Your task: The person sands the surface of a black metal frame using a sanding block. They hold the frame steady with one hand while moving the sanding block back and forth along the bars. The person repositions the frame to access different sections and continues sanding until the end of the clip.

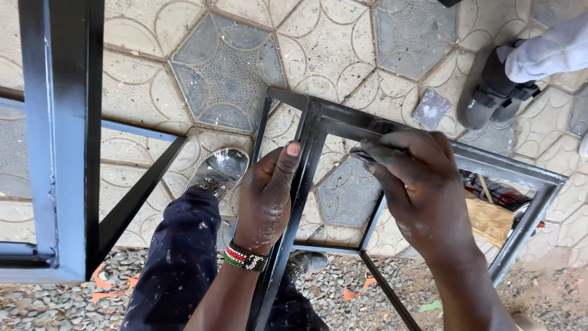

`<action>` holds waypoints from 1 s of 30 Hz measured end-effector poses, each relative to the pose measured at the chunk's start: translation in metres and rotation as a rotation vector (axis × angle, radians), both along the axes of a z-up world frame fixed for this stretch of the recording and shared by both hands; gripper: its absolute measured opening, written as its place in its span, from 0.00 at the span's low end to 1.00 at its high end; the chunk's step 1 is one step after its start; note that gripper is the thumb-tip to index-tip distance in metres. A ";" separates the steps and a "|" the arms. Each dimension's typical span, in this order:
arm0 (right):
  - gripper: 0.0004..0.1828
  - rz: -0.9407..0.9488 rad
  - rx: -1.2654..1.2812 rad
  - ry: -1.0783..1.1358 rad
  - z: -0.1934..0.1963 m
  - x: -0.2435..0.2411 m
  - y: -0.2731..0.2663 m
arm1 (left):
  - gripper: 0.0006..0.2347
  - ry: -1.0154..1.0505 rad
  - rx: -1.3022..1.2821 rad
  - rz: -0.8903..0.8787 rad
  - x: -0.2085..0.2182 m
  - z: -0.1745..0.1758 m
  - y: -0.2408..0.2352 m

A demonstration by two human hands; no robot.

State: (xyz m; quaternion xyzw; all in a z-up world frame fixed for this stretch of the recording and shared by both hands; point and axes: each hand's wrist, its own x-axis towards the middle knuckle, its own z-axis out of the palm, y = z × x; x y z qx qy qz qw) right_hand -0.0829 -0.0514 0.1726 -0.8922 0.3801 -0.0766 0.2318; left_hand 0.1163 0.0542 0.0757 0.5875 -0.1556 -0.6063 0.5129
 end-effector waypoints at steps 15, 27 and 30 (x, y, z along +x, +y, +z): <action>0.10 -0.987 0.392 -0.354 -0.045 0.056 0.056 | 0.18 0.048 -0.030 0.071 -0.009 -0.022 0.011; 0.18 -1.228 0.328 -0.214 -0.062 0.089 0.058 | 0.18 0.246 -0.015 0.192 -0.010 -0.024 0.010; 0.12 -1.270 0.262 -0.245 -0.062 0.096 0.059 | 0.19 0.262 -0.023 0.202 -0.012 -0.037 0.013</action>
